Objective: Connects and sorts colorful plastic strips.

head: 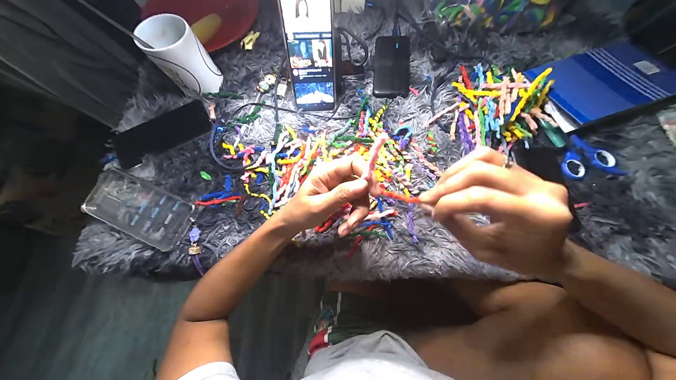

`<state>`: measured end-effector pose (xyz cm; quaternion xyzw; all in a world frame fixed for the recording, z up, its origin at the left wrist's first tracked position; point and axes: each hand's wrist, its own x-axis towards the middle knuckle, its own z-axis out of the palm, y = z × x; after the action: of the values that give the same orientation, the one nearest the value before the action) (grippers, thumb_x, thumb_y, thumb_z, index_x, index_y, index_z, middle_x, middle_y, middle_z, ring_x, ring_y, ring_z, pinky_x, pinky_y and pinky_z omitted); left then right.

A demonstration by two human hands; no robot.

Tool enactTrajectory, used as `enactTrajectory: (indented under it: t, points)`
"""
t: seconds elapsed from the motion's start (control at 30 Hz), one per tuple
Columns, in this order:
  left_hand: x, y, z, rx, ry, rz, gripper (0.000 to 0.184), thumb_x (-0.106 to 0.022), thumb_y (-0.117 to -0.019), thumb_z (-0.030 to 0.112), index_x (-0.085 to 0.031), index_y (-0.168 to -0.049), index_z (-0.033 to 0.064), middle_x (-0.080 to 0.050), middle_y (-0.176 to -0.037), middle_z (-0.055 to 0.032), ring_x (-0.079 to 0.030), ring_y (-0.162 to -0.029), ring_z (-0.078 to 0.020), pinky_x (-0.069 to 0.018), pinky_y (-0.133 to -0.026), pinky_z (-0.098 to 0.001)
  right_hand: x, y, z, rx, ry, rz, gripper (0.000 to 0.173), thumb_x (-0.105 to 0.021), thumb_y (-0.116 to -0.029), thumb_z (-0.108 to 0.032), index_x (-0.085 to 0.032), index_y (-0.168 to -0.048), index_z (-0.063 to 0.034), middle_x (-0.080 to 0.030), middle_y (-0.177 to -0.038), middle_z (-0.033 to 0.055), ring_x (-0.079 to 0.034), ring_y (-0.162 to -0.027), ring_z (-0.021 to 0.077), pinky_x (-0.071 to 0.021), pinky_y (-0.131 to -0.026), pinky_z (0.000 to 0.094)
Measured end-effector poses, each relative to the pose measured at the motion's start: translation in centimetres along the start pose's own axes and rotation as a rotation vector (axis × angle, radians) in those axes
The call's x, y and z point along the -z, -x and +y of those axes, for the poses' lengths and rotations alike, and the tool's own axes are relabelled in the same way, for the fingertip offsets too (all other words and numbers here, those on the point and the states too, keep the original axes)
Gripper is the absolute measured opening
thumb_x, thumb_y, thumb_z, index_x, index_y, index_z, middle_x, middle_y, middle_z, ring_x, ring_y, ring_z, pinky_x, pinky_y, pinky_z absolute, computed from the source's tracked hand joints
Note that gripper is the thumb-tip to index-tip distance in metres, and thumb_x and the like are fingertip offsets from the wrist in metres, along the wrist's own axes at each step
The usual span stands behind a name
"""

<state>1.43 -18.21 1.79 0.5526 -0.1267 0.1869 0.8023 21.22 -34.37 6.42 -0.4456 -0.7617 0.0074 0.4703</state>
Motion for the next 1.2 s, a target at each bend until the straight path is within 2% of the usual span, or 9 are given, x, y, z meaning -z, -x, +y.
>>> enactTrajectory:
  t: [0.2,0.33,0.43,0.53,0.63,0.73,0.87,1.03,1.2]
  points:
    - [-0.2,0.4,0.1,0.023,-0.046,-0.058,0.017,-0.057,-0.1059,0.019,-0.07,-0.109,0.0084,-0.074,-0.094,0.0008,-0.064,-0.062,0.0032,-0.0521,-0.052,-0.0117,1.4,-0.1,2.3,-0.351,-0.178,0.045,0.014,-0.07,-0.0871,-0.002,-0.066,-0.099,-0.0084,-0.07,-0.098,-0.0064,-0.069,-0.091,0.0017,-0.0594,-0.084,0.0195]
    - [-1.0,0.3,-0.4,-0.016,-0.316,-0.021,0.013,-0.059,-0.104,0.011,-0.068,-0.101,0.0014,-0.069,-0.082,0.0019,-0.06,-0.062,0.0051,-0.0513,-0.055,-0.0112,1.2,-0.4,1.8,-0.438,-0.127,-0.104,0.023,-0.06,-0.1021,-0.022,-0.07,-0.116,-0.0058,-0.071,-0.11,-0.0015,-0.067,-0.102,0.0046,-0.0566,-0.091,0.0221]
    - [-1.1,0.2,-0.7,-0.204,-0.898,-0.056,0.017,-0.062,-0.1008,0.011,-0.069,-0.093,-0.0018,-0.066,-0.074,-0.0017,-0.058,-0.068,0.0012,-0.049,-0.067,-0.0139,0.8,-0.5,1.5,-0.488,-0.292,-0.257,0.037,-0.041,-0.1104,-0.028,-0.073,-0.103,-0.0099,-0.071,-0.088,-0.0065,-0.068,-0.081,0.0014,-0.0596,-0.073,0.0197]
    - [-1.0,0.3,-1.5,-0.401,-1.355,-0.136,0.018,-0.062,-0.1002,0.013,-0.076,-0.094,0.0029,-0.064,-0.069,-0.0049,-0.06,-0.066,-0.0124,-0.048,-0.073,-0.0284,-0.2,0.1,2.0,-0.596,-0.475,-0.521,0.044,-0.038,-0.1103,-0.025,-0.071,-0.085,-0.0092,-0.066,-0.071,-0.0086,-0.063,-0.065,-0.0031,-0.0549,-0.062,0.0156]
    - [-0.8,0.4,-1.6,-0.464,-1.454,-0.173,0.018,-0.061,-0.1,0.011,-0.076,-0.094,0.003,-0.062,-0.066,-0.0061,-0.061,-0.064,-0.0156,-0.05,-0.074,-0.0317,-1.1,0.4,2.3,-0.76,-0.674,-0.758,0.043,-0.039,-0.1116,-0.024,-0.068,-0.083,-0.0083,-0.065,-0.07,-0.0096,-0.061,-0.061,-0.005,-0.0525,-0.058,0.0131]
    - [-0.8,0.4,-1.2,-0.474,-1.45,-0.171,0.019,-0.059,-0.1008,0.011,-0.075,-0.093,0.003,-0.066,-0.069,-0.0066,-0.064,-0.066,-0.0152,-0.0506,-0.077,-0.0317,-1.5,0.4,2.5,-0.849,-0.84,-0.742,0.039,-0.045,-0.1091,-0.02,-0.064,-0.076,-0.0116,-0.056,-0.06,-0.0123,-0.051,-0.051,-0.0069,-0.0425,-0.048,0.01]
    - [-0.9,0.3,-0.6,-0.389,-1.385,-0.203,0.026,-0.053,-0.1021,0.014,-0.065,-0.08,0.0053,-0.055,-0.065,-0.0047,-0.055,-0.064,-0.0147,-0.0434,-0.071,-0.0291,-1.5,0.5,2.1,-0.599,-0.64,-0.541,0.041,-0.059,-0.1026,-0.025,-0.063,-0.064,-0.0118,-0.042,-0.051,-0.0157,-0.035,-0.046,-0.012,-0.0245,-0.043,0.0097]
    - [-1.2,0.0,-0.1,-0.188,-0.911,-0.245,0.038,-0.053,-0.1041,0.016,-0.053,-0.068,0.0036,-0.043,-0.056,0.0005,-0.041,-0.058,-0.0036,-0.0314,-0.062,-0.0215,-0.8,0.6,0.9,-0.046,-0.128,-0.405,0.047,-0.054,-0.105,-0.027,-0.053,-0.061,-0.0105,-0.041,-0.052,-0.0046,-0.04,-0.049,0.0029,-0.0279,-0.047,0.0211]
    - [-1.1,0.0,-0.2,0.021,-0.443,-0.429,0.038,-0.051,-0.1041,0.012,-0.053,-0.068,-0.0014,-0.042,-0.058,0.0024,-0.04,-0.059,0.0026,-0.0291,-0.059,-0.0169,-0.3,0.5,-1.5,0.263,0.301,-0.392,0.04,-0.047,-0.1066,-0.016,-0.053,-0.068,-0.0065,-0.041,-0.054,0.004,-0.043,-0.048,0.0198,-0.0311,-0.047,0.0329]
